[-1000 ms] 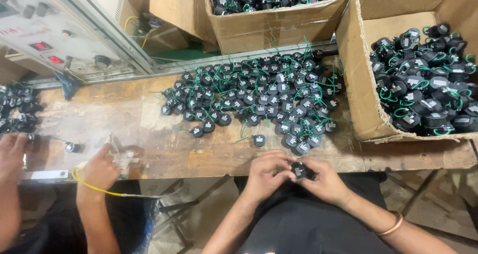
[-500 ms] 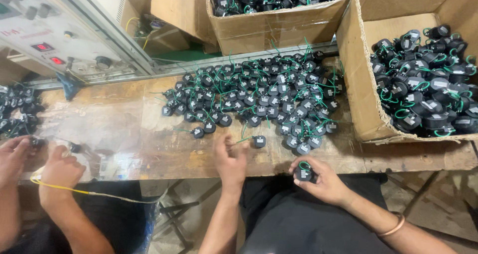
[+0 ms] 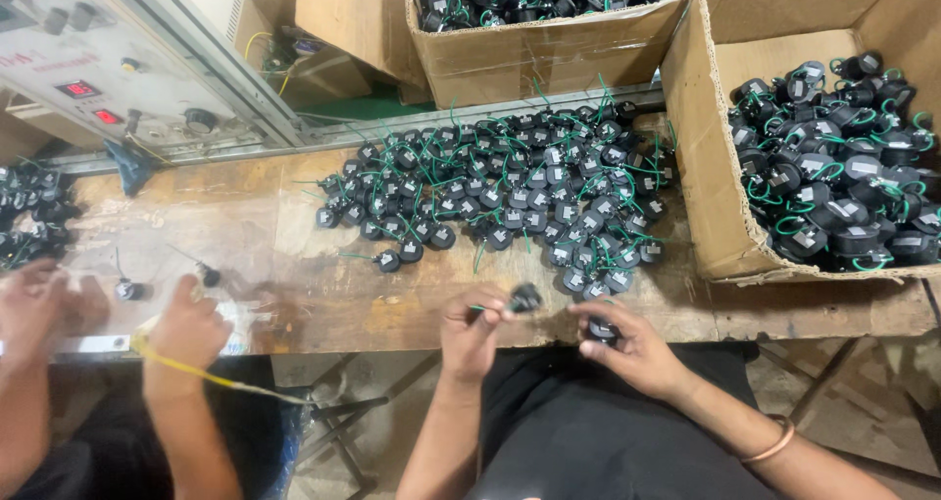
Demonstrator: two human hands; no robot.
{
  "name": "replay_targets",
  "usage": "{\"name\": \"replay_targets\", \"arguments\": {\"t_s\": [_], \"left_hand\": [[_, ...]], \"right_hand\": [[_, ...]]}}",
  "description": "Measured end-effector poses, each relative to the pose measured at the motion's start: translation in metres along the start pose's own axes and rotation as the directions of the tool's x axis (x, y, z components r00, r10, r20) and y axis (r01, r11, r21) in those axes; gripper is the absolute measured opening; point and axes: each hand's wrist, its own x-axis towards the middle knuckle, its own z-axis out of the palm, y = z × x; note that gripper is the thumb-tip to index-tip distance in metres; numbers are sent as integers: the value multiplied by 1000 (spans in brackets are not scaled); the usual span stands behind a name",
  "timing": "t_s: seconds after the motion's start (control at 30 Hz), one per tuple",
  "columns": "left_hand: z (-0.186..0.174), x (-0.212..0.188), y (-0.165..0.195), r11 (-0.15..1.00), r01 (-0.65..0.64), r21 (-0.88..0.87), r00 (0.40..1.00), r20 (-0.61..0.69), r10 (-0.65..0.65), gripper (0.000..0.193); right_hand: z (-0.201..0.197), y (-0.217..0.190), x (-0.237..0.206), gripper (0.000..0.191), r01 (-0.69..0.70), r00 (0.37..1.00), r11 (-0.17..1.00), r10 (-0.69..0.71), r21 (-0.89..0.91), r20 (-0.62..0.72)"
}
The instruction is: The person picks up black power adapters with green wires from the workbench, handles and turns each unit in their hands, and places them into cardboard boxes on the bench. They work through the pile of adapters one at a time, moving finished units into the boxes.
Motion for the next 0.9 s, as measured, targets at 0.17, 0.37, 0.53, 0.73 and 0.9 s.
{"name": "replay_targets", "arguments": {"t_s": [0.17, 0.37, 0.53, 0.73, 0.9], "left_hand": [[44, 2, -18, 854, 60, 517, 993, 57, -104, 9], [77, 7, -5, 693, -152, 705, 988, 132, 82, 14], [74, 6, 10, 625, -263, 735, 942, 335, 2, 26], [64, 0, -18, 803, 30, 595, 989, 96, -109, 25], [57, -10, -32, 907, 202, 370, 979, -52, -196, 25]], "right_hand": [[7, 9, 0, 73, 3, 994, 993, 9, -116, 110], [-2, 19, -4, 51, 91, 995, 991, -87, -102, 45], [-6, 8, -3, 44, 126, 981, 967, -154, -221, -117], [3, -9, -1, 42, 32, 987, 955, -77, -294, -143], [3, -7, 1, 43, 189, 973, 917, -222, -352, -58]]}}
